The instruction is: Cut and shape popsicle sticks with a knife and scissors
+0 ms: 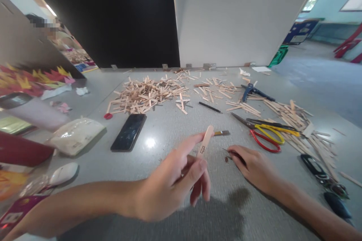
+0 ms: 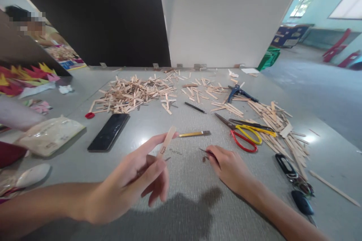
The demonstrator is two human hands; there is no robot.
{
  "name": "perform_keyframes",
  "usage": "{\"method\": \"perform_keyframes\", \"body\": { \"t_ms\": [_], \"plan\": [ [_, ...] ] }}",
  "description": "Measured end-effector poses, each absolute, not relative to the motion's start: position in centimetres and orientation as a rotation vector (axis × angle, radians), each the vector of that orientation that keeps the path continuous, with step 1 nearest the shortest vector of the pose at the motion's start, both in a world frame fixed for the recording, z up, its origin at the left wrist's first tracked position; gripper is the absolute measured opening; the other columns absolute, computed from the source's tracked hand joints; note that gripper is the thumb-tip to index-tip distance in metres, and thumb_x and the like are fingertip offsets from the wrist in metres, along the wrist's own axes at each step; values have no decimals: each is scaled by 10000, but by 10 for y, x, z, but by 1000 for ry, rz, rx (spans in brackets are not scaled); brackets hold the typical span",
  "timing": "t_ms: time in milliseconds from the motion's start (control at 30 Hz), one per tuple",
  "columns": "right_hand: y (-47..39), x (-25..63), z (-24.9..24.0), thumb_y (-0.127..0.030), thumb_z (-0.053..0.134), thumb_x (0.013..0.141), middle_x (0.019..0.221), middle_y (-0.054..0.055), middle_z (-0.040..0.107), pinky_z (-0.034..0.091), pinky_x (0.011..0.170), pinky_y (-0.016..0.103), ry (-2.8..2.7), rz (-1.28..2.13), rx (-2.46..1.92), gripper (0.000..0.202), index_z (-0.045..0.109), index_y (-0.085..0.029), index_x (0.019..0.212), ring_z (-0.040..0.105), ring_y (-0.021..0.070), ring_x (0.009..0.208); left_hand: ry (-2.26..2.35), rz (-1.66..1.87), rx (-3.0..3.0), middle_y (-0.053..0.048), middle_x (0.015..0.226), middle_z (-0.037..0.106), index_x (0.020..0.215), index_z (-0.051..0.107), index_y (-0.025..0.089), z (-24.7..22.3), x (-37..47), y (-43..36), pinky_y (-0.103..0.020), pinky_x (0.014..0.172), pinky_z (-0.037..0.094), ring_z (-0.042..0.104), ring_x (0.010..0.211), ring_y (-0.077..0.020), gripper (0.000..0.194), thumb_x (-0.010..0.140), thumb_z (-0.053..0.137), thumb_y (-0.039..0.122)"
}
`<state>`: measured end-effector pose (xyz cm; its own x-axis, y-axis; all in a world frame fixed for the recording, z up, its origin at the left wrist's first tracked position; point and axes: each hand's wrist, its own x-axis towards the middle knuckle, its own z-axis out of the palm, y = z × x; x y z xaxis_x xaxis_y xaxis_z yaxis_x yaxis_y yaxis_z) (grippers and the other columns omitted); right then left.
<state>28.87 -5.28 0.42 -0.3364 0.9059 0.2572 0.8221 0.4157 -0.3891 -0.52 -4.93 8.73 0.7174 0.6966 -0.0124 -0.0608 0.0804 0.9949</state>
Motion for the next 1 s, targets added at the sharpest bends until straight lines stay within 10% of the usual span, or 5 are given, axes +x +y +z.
{"method": "perform_keyframes", "body": {
  "t_ms": [1000],
  "plan": [
    [-52, 288, 5, -133, 421, 1062, 954, 122, 775, 658, 663, 388, -2257, 142, -1421, 296, 714, -174, 1088, 812, 274, 772, 595, 551, 1413, 16, 729, 650, 1593, 382, 141, 84, 1, -49, -209, 501, 386, 515, 531, -108, 708, 1149, 430, 690]
  ]
}}
